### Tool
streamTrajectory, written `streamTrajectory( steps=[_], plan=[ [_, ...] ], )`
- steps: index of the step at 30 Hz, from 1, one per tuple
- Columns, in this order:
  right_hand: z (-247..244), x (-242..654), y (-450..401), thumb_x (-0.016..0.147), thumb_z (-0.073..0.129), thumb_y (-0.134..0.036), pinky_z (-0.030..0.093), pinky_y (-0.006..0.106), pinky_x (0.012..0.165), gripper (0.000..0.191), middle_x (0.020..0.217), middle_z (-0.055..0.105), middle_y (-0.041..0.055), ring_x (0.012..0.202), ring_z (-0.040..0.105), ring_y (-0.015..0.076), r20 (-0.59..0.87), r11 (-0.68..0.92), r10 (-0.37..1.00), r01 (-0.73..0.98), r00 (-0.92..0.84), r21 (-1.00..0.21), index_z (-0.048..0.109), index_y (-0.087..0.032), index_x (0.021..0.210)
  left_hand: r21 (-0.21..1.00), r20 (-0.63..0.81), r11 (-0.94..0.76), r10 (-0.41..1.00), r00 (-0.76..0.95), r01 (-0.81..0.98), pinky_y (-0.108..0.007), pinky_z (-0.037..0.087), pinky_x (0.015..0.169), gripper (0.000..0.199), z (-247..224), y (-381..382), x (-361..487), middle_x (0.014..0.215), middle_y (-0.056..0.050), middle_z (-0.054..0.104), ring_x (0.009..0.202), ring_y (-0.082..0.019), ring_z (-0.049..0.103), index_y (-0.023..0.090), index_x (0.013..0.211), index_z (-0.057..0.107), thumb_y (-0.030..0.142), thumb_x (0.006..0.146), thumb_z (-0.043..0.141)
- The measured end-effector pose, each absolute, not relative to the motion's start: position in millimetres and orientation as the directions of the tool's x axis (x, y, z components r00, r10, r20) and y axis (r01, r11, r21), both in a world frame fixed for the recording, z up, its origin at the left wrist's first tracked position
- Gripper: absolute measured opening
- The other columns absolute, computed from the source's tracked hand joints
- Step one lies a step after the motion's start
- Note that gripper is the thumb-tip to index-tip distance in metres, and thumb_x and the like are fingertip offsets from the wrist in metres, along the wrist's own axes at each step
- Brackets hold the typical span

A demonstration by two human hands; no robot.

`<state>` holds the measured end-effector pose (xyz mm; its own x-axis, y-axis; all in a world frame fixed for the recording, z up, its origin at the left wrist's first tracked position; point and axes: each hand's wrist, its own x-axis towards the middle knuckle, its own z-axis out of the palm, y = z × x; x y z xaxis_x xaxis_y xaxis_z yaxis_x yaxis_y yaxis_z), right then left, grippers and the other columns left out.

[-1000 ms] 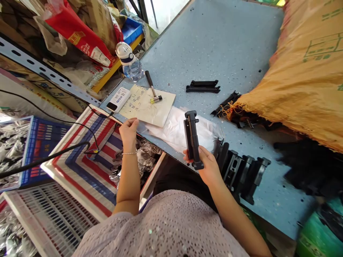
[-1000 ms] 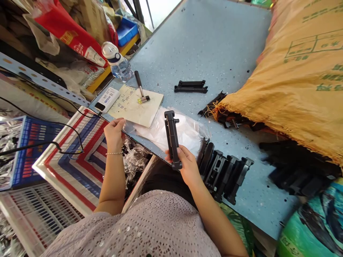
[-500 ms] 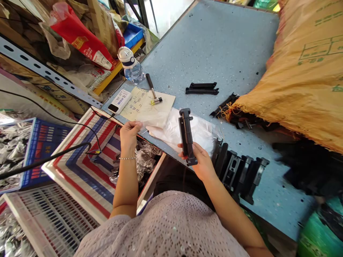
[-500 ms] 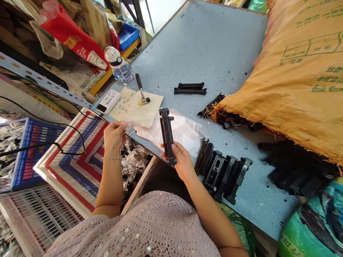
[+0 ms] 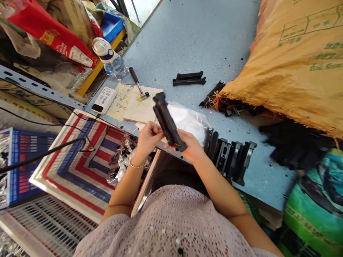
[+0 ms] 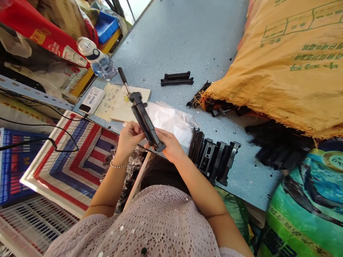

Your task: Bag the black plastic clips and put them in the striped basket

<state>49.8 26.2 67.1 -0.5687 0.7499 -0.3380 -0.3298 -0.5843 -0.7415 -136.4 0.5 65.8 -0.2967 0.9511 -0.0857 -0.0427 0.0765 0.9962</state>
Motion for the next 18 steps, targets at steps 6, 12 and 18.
streamTrajectory(
  steps=[6,12,18],
  plan=[
    [53.9,58.4,27.0,0.082,0.071,-0.045,0.041,0.025,0.047,0.027,0.074,0.07,0.0054,0.063,0.068,0.0174,-0.393,-0.575,0.803,-0.413,-0.447,-0.706,0.068,-0.018,0.081,0.981,0.154,-0.089,0.9,-0.408,0.173,-0.03,0.049,0.079,0.025,61.8,-5.4,-131.7,0.088,-0.002,0.059,0.082,-0.014,0.057,0.021,0.073,0.049,0.02,0.081,0.073],
    [57.2,68.7,10.5,0.086,0.07,-0.046,0.045,0.024,0.05,0.027,0.068,0.07,0.0028,0.063,0.069,0.0162,-0.375,-0.486,0.87,-0.423,-0.32,-0.765,0.072,-0.019,0.091,0.596,0.395,-0.147,0.91,-0.129,0.789,-0.03,0.053,0.089,0.033,49.4,-0.2,-138.4,0.128,-0.006,0.066,0.096,-0.014,0.065,0.024,0.106,0.073,0.007,0.094,0.047],
    [67.3,107.2,-11.2,0.089,0.068,-0.046,0.048,0.025,0.046,0.031,0.079,0.075,0.0075,0.057,0.068,0.0163,-0.447,-0.659,0.671,-0.202,-0.591,-0.724,0.073,-0.017,0.099,0.668,0.36,-0.221,0.932,-0.049,0.711,-0.029,0.06,0.087,0.054,51.8,-1.0,-137.0,0.143,-0.012,0.058,0.099,-0.015,0.069,0.023,0.144,0.056,0.006,0.092,0.051]
  ],
)
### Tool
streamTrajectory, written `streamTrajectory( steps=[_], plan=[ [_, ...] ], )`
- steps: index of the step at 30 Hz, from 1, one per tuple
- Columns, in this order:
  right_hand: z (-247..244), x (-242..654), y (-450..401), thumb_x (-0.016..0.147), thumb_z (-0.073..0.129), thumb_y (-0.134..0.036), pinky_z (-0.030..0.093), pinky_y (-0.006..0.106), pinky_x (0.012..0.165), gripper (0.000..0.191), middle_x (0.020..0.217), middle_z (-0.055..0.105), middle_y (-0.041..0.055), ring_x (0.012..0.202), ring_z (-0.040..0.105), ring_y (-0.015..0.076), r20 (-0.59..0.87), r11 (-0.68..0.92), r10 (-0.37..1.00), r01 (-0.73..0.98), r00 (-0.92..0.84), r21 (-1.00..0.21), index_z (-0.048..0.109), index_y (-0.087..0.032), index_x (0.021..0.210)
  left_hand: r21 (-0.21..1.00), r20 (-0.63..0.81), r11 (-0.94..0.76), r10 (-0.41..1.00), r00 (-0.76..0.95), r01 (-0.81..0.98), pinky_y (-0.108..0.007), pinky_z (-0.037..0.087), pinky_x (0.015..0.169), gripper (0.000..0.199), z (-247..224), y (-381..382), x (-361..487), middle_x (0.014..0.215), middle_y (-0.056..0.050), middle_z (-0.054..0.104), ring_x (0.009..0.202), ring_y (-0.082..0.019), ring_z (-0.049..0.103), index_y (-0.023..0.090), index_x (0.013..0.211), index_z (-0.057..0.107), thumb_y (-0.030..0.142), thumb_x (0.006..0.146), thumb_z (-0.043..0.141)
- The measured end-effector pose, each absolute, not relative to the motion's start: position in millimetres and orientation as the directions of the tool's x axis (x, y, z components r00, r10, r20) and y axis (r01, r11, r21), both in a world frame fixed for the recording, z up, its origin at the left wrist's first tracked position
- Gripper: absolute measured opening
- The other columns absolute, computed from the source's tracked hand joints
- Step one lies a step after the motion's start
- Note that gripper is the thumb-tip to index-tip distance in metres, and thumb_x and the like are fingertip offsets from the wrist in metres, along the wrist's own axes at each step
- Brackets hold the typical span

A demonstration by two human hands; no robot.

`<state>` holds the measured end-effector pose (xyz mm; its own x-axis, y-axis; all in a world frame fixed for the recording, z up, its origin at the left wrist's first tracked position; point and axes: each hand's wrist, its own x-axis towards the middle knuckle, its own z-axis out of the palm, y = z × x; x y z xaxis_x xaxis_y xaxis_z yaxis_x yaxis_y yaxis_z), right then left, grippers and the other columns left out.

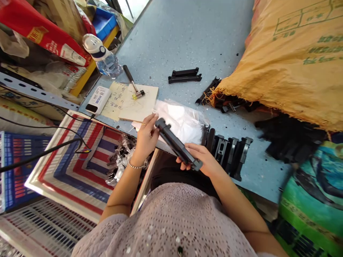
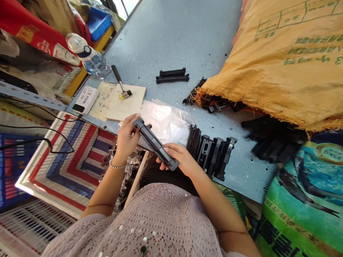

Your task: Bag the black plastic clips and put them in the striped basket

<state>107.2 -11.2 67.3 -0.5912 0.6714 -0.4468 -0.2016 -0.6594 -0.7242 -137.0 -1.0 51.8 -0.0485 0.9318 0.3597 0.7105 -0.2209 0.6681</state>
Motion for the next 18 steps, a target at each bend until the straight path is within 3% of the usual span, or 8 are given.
streamTrajectory(
  steps=[3,6,9,11,13,15,16,18],
  plan=[
    [47.8,109.6,-11.7,0.087,0.066,-0.049,0.036,0.022,0.036,0.035,0.068,0.071,0.0071,0.043,0.057,0.0114,-0.461,-0.725,0.588,-0.18,-0.664,-0.665,0.069,-0.015,0.081,0.659,0.394,-0.379,0.91,0.13,0.65,-0.037,0.057,0.104,0.069,55.3,-17.2,-124.1,0.151,-0.012,0.051,0.126,-0.022,0.062,0.029,0.157,0.039,0.004,0.093,0.047],
    [32.5,96.4,-13.3,0.089,0.062,-0.049,0.038,0.024,0.037,0.033,0.064,0.067,0.0032,0.045,0.052,0.012,-0.459,-0.598,0.727,-0.143,-0.511,-0.789,0.066,-0.018,0.079,0.665,0.34,-0.555,0.82,0.46,0.499,-0.042,0.052,0.114,0.074,59.7,-40.9,-101.4,0.154,-0.012,0.049,0.143,-0.024,0.049,0.029,0.163,0.025,0.004,0.095,0.043],
    [41.7,85.9,-22.8,0.096,0.059,-0.038,0.058,0.034,0.066,0.019,0.085,0.074,0.0033,0.076,0.067,0.0203,-0.319,-0.307,0.846,0.099,-0.428,-0.946,0.071,-0.024,0.097,0.65,0.256,-0.583,0.772,0.582,0.487,-0.042,0.057,0.108,0.074,73.7,-66.6,-93.3,0.151,-0.014,0.052,0.137,-0.025,0.056,0.026,0.164,0.02,0.011,0.097,0.048],
    [60.0,91.1,-29.1,0.098,0.057,-0.032,0.058,0.039,0.086,0.023,0.104,0.075,0.0024,0.095,0.069,0.0218,-0.228,-0.142,0.761,0.188,-0.607,-0.972,0.07,-0.029,0.116,0.594,0.24,-0.563,0.806,0.541,0.574,-0.041,0.061,0.102,0.072,88.5,-85.7,-108.7,0.139,-0.01,0.063,0.124,-0.024,0.065,0.031,0.162,0.027,0.018,0.097,0.055],
    [79.9,109.1,-29.3,0.1,0.053,-0.029,0.058,0.039,0.091,0.033,0.111,0.075,0.0018,0.095,0.071,0.0194,-0.178,-0.015,0.628,0.217,-0.758,-0.976,0.066,-0.03,0.13,0.562,0.171,-0.484,0.861,0.478,0.671,-0.038,0.062,0.098,0.064,98.2,-105.5,-140.6,0.128,-0.004,0.07,0.112,-0.021,0.071,0.039,0.155,0.04,0.021,0.096,0.059],
    [93.1,136.6,-20.4,0.101,0.046,-0.021,0.057,0.04,0.093,0.039,0.115,0.075,0.0048,0.098,0.071,0.0194,-0.163,0.178,0.665,0.367,-0.729,-0.913,0.064,-0.027,0.135,0.575,-0.035,-0.313,0.914,0.404,0.756,-0.035,0.063,0.092,0.049,90.5,-122.4,-178.8,0.125,-0.001,0.072,0.105,-0.02,0.073,0.04,0.142,0.055,0.025,0.096,0.059],
    [95.3,151.5,-12.3,0.1,0.042,-0.015,0.056,0.043,0.097,0.043,0.121,0.073,0.0077,0.106,0.07,0.0217,-0.154,0.277,0.735,0.5,-0.66,-0.82,0.064,-0.025,0.135,0.568,-0.141,-0.207,0.929,0.342,0.796,-0.036,0.065,0.085,0.038,78.2,-128.8,-195.7,0.119,-0.001,0.074,0.098,-0.021,0.075,0.038,0.13,0.065,0.031,0.094,0.06],
    [89.8,177.7,9.6,0.095,0.038,-0.005,0.049,0.053,0.105,0.052,0.139,0.064,0.013,0.13,0.058,0.0301,-0.123,0.405,0.834,0.747,-0.538,-0.528,0.065,-0.022,0.135,0.532,-0.337,0.023,0.923,0.186,0.847,-0.033,0.061,0.063,0.012,39.7,-137.1,-218.2,0.079,-0.003,0.077,0.069,-0.023,0.073,0.03,0.085,0.077,0.037,0.078,0.071]
  ],
)
